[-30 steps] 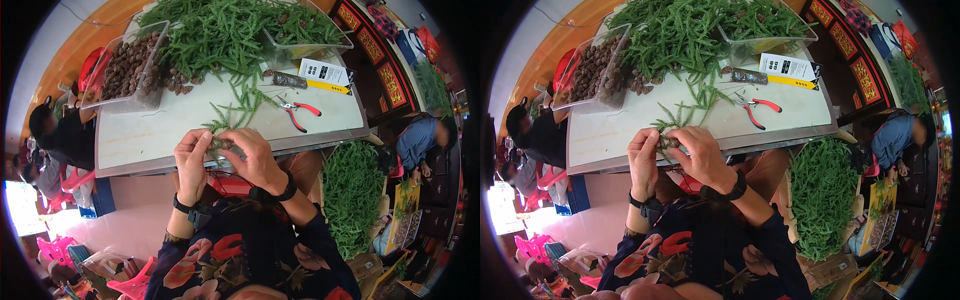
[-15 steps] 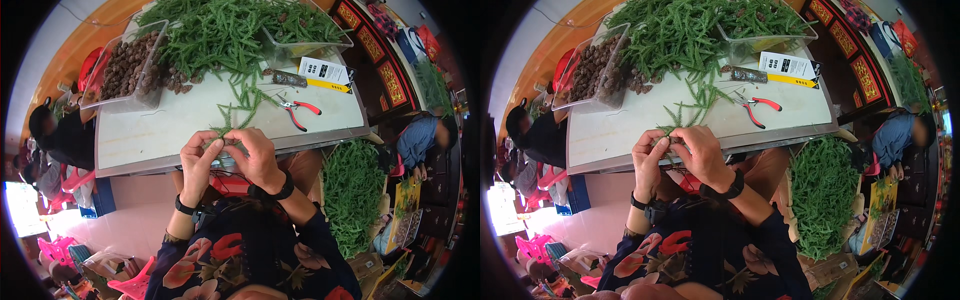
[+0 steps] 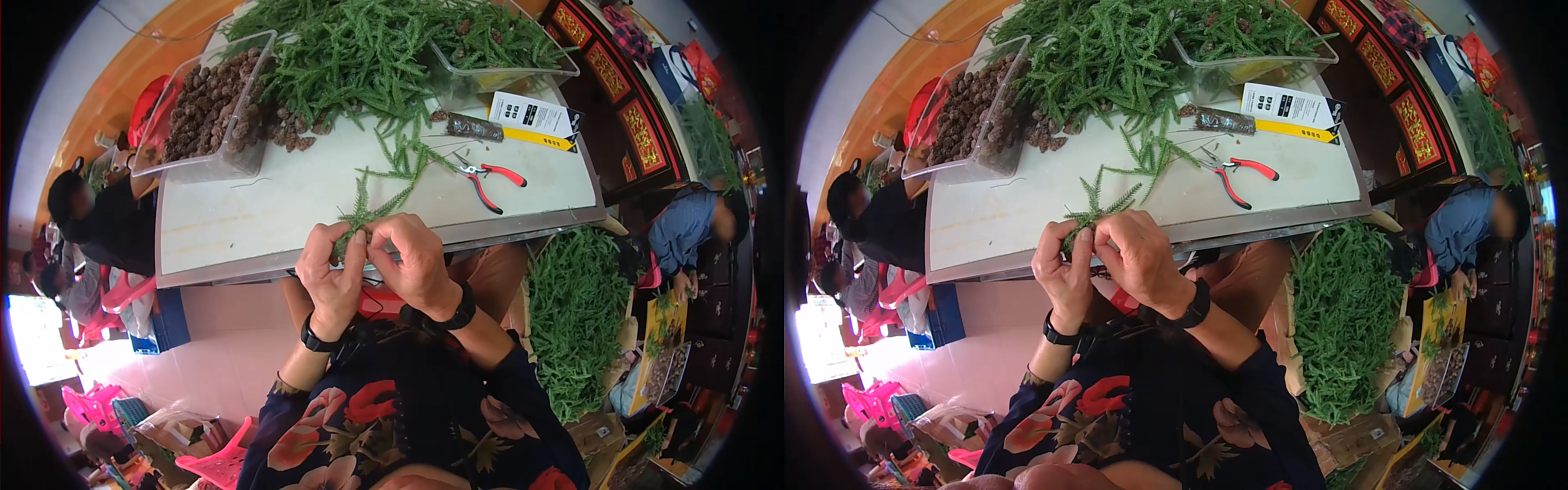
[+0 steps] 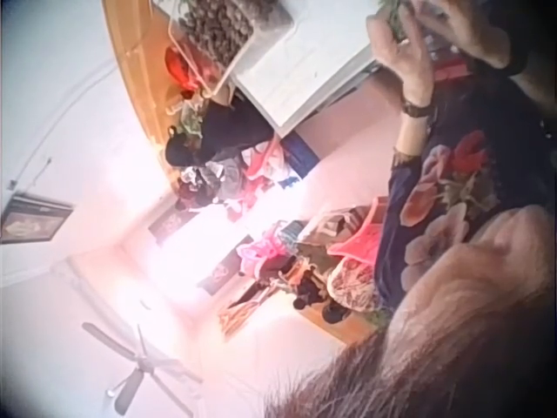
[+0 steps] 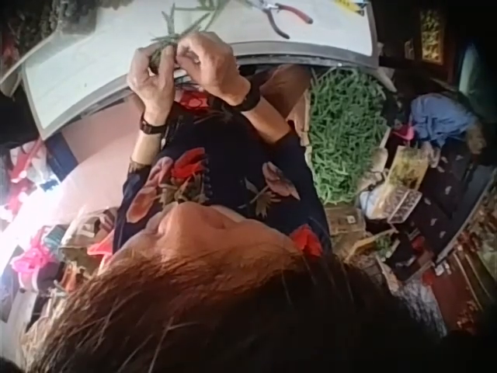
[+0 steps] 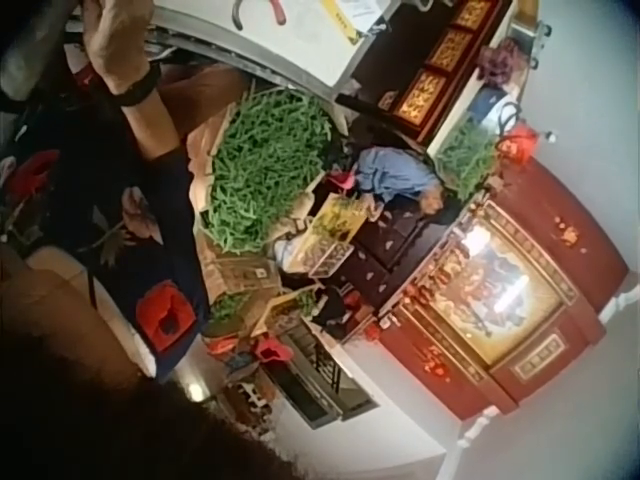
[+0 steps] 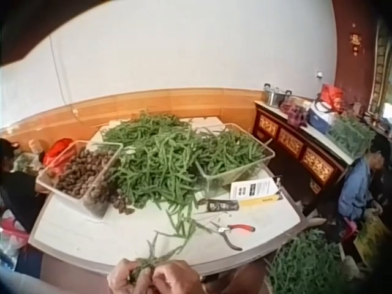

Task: The recorder is assembling small decorative items by attaching green leafy sprigs to small brown objects, possibly seeds or dried fruit.

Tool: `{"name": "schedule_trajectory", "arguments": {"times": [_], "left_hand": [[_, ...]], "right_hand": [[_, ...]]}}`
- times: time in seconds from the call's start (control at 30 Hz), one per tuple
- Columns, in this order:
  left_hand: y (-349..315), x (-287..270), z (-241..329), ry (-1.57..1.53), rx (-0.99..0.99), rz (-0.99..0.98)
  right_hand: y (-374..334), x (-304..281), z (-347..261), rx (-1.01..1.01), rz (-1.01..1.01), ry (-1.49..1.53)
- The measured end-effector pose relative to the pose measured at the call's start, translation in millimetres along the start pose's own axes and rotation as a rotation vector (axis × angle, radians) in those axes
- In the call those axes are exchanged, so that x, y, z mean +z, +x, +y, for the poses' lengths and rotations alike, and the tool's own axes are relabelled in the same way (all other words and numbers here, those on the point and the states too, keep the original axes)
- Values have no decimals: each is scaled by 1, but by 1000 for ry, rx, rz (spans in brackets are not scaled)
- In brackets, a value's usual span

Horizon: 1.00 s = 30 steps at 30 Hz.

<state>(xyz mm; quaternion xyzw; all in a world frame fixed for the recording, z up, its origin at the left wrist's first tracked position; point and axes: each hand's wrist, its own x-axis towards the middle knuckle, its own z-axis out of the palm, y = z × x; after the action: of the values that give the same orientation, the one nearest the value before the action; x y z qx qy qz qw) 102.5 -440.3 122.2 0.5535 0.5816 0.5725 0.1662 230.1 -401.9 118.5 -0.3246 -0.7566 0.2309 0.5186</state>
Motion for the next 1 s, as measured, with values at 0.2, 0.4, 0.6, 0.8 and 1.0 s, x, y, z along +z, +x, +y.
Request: {"name": "schedule_trajectory", "arguments": {"times": [0.2, 0.4, 0.6, 0.8, 1.0], "left_hand": [[1, 5, 5, 55, 34, 82], [5, 10, 0, 217, 179, 52], [0, 14, 2, 230, 203, 43], [-6, 13, 3, 256, 198, 20], [-13, 18, 10, 329, 304, 0]], "right_hand": [[-4, 2, 2, 71, 22, 135], [-12, 2, 8, 125, 27, 146], [-14, -9, 4, 189, 33, 200], [8, -57, 0, 151, -165, 92], [26, -58, 10, 26, -222, 119]]}}
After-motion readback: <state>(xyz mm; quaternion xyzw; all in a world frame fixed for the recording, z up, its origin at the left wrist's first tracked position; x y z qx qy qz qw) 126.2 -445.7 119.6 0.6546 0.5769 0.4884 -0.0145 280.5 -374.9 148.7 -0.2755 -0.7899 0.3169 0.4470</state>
